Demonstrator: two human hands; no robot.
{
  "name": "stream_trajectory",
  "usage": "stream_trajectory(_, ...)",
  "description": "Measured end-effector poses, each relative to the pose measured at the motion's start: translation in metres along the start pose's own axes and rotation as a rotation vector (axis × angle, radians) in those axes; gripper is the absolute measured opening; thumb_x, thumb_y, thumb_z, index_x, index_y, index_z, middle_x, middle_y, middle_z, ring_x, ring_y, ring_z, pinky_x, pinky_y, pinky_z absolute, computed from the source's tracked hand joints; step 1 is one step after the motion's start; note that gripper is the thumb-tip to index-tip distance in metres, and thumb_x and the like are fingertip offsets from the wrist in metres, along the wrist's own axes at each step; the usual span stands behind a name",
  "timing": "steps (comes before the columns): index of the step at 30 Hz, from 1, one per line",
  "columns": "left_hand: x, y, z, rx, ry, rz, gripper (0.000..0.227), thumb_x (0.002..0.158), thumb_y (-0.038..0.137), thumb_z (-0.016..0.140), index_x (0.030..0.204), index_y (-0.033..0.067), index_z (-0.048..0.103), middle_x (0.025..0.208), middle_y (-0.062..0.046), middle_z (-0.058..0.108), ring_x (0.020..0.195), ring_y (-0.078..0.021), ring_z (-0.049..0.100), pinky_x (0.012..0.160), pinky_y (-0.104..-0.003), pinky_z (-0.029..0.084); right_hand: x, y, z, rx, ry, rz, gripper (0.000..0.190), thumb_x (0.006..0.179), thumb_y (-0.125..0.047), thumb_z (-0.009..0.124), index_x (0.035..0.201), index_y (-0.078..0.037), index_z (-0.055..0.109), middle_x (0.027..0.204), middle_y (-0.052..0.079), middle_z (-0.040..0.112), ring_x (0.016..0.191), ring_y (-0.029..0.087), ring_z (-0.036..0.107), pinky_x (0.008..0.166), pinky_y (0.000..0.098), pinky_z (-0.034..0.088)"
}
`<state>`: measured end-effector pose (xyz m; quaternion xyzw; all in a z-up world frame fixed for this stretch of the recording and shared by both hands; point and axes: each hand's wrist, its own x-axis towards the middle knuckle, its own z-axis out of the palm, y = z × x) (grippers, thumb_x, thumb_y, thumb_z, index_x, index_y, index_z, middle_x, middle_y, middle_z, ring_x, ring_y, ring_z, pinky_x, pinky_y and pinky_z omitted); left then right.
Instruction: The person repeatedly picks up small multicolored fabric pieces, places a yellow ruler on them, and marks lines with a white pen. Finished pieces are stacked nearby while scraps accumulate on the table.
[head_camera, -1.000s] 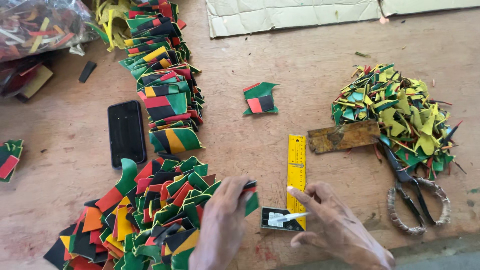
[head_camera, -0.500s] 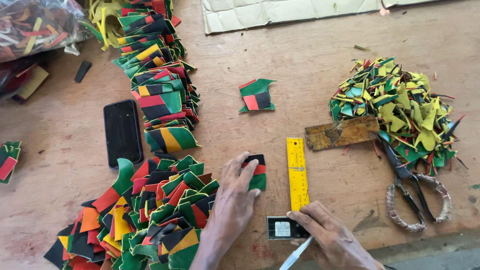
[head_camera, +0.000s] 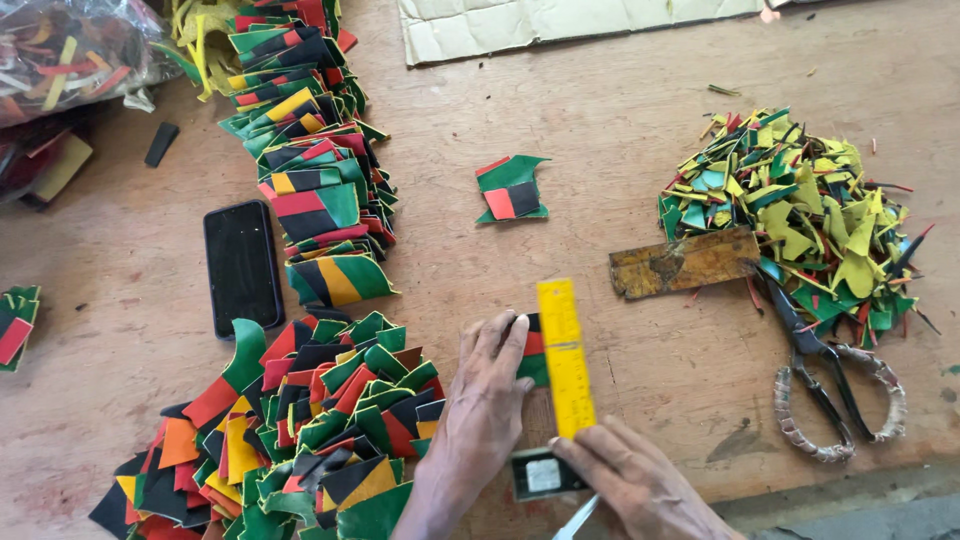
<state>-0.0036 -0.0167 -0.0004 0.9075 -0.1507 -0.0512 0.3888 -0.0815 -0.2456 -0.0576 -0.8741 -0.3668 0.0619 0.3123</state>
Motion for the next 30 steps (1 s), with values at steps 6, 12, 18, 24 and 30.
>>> stream_trajectory(6, 0.001, -0.001, -0.010, 0.018, -0.029, -0.011, 0.083, 0.067, -0.009, 0.074, 0.145, -0.0023, 0.046, 0.143, -0.019, 0.048, 0.134, -0.0396, 0.043, 0.111, -0.043, 0.039, 0.006, -0.005, 0.012, -0.025, -0.021, -0.055, 0.057, 0.084, -0.016, 0.060, 0.139, -0.004, 0.059, 0.126, 0.015, 0.061, 0.120, 0.039, 0.059, 0.105, 0.0456, 0.048)
stream_trajectory(12, 0.006, -0.002, -0.009, -0.030, -0.030, -0.029, 0.069, 0.071, -0.004, 0.076, 0.137, -0.0023, 0.054, 0.139, -0.017, 0.052, 0.130, -0.0377, 0.047, 0.108, -0.042, 0.042, 0.007, -0.009, 0.006, -0.028, 0.013, -0.027, 0.056, 0.082, -0.017, 0.061, 0.137, -0.004, 0.060, 0.126, 0.016, 0.061, 0.121, 0.041, 0.058, 0.104, 0.0464, 0.047)
stream_trajectory(18, 0.004, -0.007, -0.010, -0.023, -0.005, -0.025, 0.060, 0.080, -0.005, 0.071, 0.138, -0.0017, 0.056, 0.144, -0.017, 0.052, 0.128, -0.0368, 0.050, 0.107, -0.041, 0.044, 0.012, -0.011, 0.008, 0.053, 0.012, 0.025, 0.055, 0.083, -0.017, 0.063, 0.136, -0.002, 0.062, 0.123, 0.016, 0.062, 0.117, 0.039, 0.060, 0.102, 0.0460, 0.049)
stream_trajectory(24, 0.010, -0.005, -0.008, -0.009, -0.020, -0.015, 0.069, 0.076, -0.007, 0.069, 0.142, -0.0006, 0.051, 0.152, -0.017, 0.047, 0.125, -0.0378, 0.050, 0.106, -0.042, 0.043, 0.009, -0.008, 0.020, 0.002, 0.064, 0.000, 0.056, 0.084, -0.024, 0.064, 0.136, -0.002, 0.061, 0.122, 0.017, 0.060, 0.116, 0.040, 0.059, 0.103, 0.0490, 0.047)
stream_trajectory(30, 0.011, -0.004, -0.010, 0.018, -0.028, -0.005, 0.070, 0.076, -0.006, 0.069, 0.143, 0.0014, 0.051, 0.150, -0.016, 0.049, 0.124, -0.0380, 0.049, 0.106, -0.043, 0.043, 0.007, -0.004, 0.022, 0.003, 0.039, -0.006, 0.058, 0.085, -0.025, 0.063, 0.137, -0.002, 0.061, 0.124, 0.016, 0.061, 0.119, 0.040, 0.058, 0.105, 0.0487, 0.047)
